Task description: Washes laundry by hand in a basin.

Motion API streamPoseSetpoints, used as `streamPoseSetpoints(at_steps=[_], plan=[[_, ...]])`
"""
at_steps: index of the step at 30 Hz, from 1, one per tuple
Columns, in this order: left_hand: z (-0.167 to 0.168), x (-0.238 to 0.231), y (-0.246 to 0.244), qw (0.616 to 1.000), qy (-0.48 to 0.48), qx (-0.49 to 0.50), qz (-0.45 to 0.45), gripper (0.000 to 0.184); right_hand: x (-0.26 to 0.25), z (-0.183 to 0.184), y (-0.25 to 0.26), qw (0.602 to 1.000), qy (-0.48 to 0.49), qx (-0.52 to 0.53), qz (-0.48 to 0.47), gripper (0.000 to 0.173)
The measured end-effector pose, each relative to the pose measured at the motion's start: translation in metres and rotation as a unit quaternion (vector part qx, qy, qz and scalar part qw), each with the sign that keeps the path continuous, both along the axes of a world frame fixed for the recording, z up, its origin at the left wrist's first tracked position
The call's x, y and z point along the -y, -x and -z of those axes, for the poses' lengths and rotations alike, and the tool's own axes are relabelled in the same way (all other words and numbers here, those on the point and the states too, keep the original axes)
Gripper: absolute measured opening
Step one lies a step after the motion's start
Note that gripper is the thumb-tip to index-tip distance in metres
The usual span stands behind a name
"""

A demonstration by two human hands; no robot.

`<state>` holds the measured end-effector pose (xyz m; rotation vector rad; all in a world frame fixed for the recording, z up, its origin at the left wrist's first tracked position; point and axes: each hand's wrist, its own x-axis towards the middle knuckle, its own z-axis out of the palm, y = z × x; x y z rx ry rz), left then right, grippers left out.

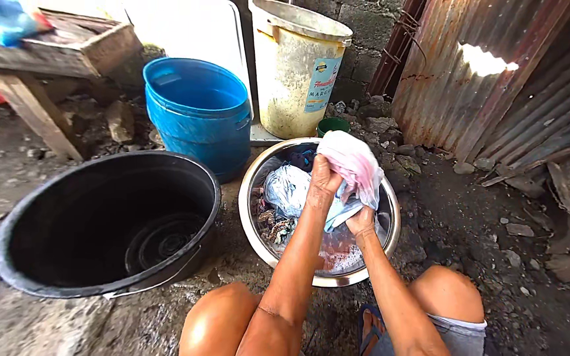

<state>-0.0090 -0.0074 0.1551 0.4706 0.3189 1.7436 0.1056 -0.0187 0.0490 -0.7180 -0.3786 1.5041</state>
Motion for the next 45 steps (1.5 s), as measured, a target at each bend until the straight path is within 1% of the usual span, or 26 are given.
streamPoseSetpoints(at_steps=[2, 3, 5, 6, 8, 10, 13, 16, 17, 18, 20, 22, 23, 25, 26, 27, 29, 32, 35, 36, 37, 39, 41, 42, 43, 45], plan=[[0.024, -0.017, 0.018, 0.996, 0.071, 0.021, -0.047, 0.035, -0.008, -0.017, -0.005, 0.995, -0.032, -0.09, 0.04, 0.049], [0.042, -0.023, 0.029, 0.991, 0.107, -0.008, -0.074, 0.035, -0.013, -0.025, -0.006, 0.991, -0.051, -0.108, 0.056, 0.049], [0.091, -0.032, 0.049, 0.968, 0.187, -0.133, -0.102, 0.035, -0.025, -0.037, -0.006, 0.988, -0.078, -0.114, 0.074, 0.048], [0.115, -0.032, 0.054, 0.948, 0.234, -0.203, -0.078, 0.034, -0.031, -0.043, -0.003, 0.987, -0.084, -0.113, 0.075, 0.048], [0.155, -0.017, 0.055, 0.908, 0.282, -0.302, 0.066, 0.04, -0.036, -0.056, 0.009, 0.987, -0.088, -0.113, 0.075, 0.047], [0.186, 0.008, 0.049, 0.89, 0.218, -0.335, 0.22, 0.05, -0.037, -0.067, 0.021, 0.988, -0.088, -0.104, 0.078, 0.044], [0.21, 0.024, 0.032, 0.909, 0.116, -0.227, 0.328, 0.082, -0.036, -0.077, 0.029, 0.985, -0.084, -0.119, 0.09, 0.039], [0.179, 0.013, 0.013, 0.952, 0.095, -0.077, 0.28, 0.12, -0.031, -0.083, 0.03, 0.981, -0.081, -0.144, 0.099, 0.039], [0.163, 0.006, 0.009, 0.966, 0.091, -0.027, 0.239, 0.126, -0.028, -0.083, 0.03, 0.98, -0.08, -0.154, 0.101, 0.04], [0.147, -0.001, 0.007, 0.978, 0.095, 0.025, 0.183, 0.123, -0.025, -0.081, 0.031, 0.977, -0.081, -0.165, 0.103, 0.041], [0.124, -0.017, 0.009, 0.989, 0.085, 0.112, 0.055, 0.099, -0.02, -0.071, 0.028, 0.975, -0.082, -0.183, 0.094, 0.044], [0.105, -0.03, 0.019, 0.989, 0.071, 0.121, -0.044, 0.076, -0.014, -0.051, 0.018, 0.981, -0.074, -0.169, 0.063, 0.048], [0.095, -0.034, 0.026, 0.988, 0.072, 0.108, -0.077, 0.061, -0.01, -0.036, 0.011, 0.988, -0.056, -0.14, 0.044, 0.049], [0.079, -0.04, 0.039, 0.988, 0.084, 0.067, -0.108, 0.033, 0.002, -0.006, -0.003, 1.0, 0.017, 0.018, -0.004, 0.044], [0.073, -0.04, 0.041, 0.988, 0.089, 0.043, -0.115, 0.024, 0.009, 0.008, -0.01, 0.99, 0.053, 0.118, -0.05, 0.041], [0.065, -0.039, 0.039, 0.988, 0.092, 0.015, -0.12, 0.018, 0.017, 0.023, -0.017, 0.971, 0.078, 0.196, -0.11, 0.047], [0.055, -0.032, 0.03, 0.988, 0.094, -0.054, -0.111, 0.013, 0.03, 0.051, -0.02, 0.942, 0.108, 0.245, -0.204, 0.063], [0.052, -0.025, 0.017, 0.987, 0.095, -0.128, -0.018, 0.012, 0.04, 0.063, -0.001, 0.952, 0.129, 0.132, -0.246, 0.06], [0.048, -0.017, 0.015, 0.986, 0.063, -0.143, 0.061, 0.016, 0.023, 0.026, 0.02, 0.973, 0.099, 0.058, -0.2, 0.09], [0.048, -0.015, 0.015, 0.987, 0.042, -0.133, 0.082, 0.026, 0.012, 0.014, 0.022, 0.983, 0.092, 0.014, -0.158, 0.098], [0.052, -0.013, 0.016, 0.988, 0.009, -0.113, 0.104, 0.044, 0.001, 0.007, 0.02, 0.989, 0.077, -0.032, -0.124, 0.098], [0.059, -0.014, 0.016, 0.988, -0.048, -0.054, 0.134, 0.073, -0.018, 0.002, 0.013, 0.991, 0.009, -0.115, -0.073, 0.084], [0.064, -0.02, 0.019, 0.987, -0.068, -0.007, 0.144, 0.082, -0.034, -0.009, 0.008, 0.987, -0.052, -0.147, -0.042, 0.064], [0.066, -0.022, 0.024, 0.989, -0.064, -0.007, 0.134, 0.078, -0.038, -0.015, 0.005, 0.987, -0.067, -0.141, -0.033, 0.052], [0.066, -0.024, 0.029, 0.993, -0.046, -0.016, 0.108, 0.063, -0.041, -0.023, 0.002, 0.99, -0.07, -0.121, -0.028, 0.041], [0.06, -0.025, 0.037, 0.997, 0.032, -0.07, 0.027, 0.019, -0.046, -0.041, -0.001, 0.997, -0.057, -0.037, -0.02, 0.026]])
